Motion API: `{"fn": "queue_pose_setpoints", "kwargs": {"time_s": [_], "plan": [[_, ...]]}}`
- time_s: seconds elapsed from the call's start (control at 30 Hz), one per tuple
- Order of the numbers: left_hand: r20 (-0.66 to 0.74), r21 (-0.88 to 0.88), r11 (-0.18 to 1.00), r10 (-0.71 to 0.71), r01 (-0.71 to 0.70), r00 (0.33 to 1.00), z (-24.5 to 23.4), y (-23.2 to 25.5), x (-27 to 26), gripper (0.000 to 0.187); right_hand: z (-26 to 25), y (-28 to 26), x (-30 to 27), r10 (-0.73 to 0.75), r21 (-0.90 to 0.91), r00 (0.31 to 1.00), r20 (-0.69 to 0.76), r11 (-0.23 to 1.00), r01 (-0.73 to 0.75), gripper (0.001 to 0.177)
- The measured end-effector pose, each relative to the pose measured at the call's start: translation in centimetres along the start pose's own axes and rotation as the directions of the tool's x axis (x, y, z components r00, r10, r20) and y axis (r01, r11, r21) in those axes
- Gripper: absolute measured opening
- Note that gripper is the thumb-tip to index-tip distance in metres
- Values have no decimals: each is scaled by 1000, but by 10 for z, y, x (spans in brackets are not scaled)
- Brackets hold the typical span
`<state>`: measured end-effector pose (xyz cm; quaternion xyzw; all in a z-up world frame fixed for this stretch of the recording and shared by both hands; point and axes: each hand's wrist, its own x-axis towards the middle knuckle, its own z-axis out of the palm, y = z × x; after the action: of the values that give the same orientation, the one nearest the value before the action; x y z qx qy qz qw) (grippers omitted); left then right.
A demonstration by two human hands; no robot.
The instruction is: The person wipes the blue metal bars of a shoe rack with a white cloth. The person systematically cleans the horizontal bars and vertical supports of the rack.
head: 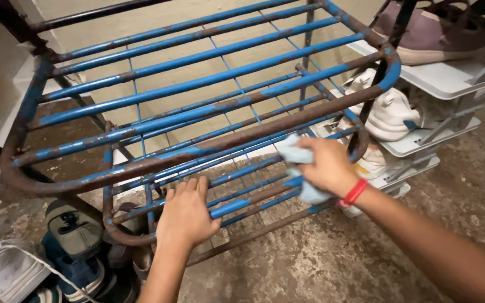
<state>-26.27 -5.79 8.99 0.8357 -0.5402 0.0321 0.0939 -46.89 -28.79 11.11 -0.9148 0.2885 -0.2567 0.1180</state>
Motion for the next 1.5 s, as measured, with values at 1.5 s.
{"fn": "queue_pose_setpoints", "kwargs": {"time_s": [1.5], "plan": [[-106, -54, 998, 18, -24, 994, 11, 4, -1, 72, -3, 21, -8, -97, -142, 994, -53, 986, 89, 35]]}}
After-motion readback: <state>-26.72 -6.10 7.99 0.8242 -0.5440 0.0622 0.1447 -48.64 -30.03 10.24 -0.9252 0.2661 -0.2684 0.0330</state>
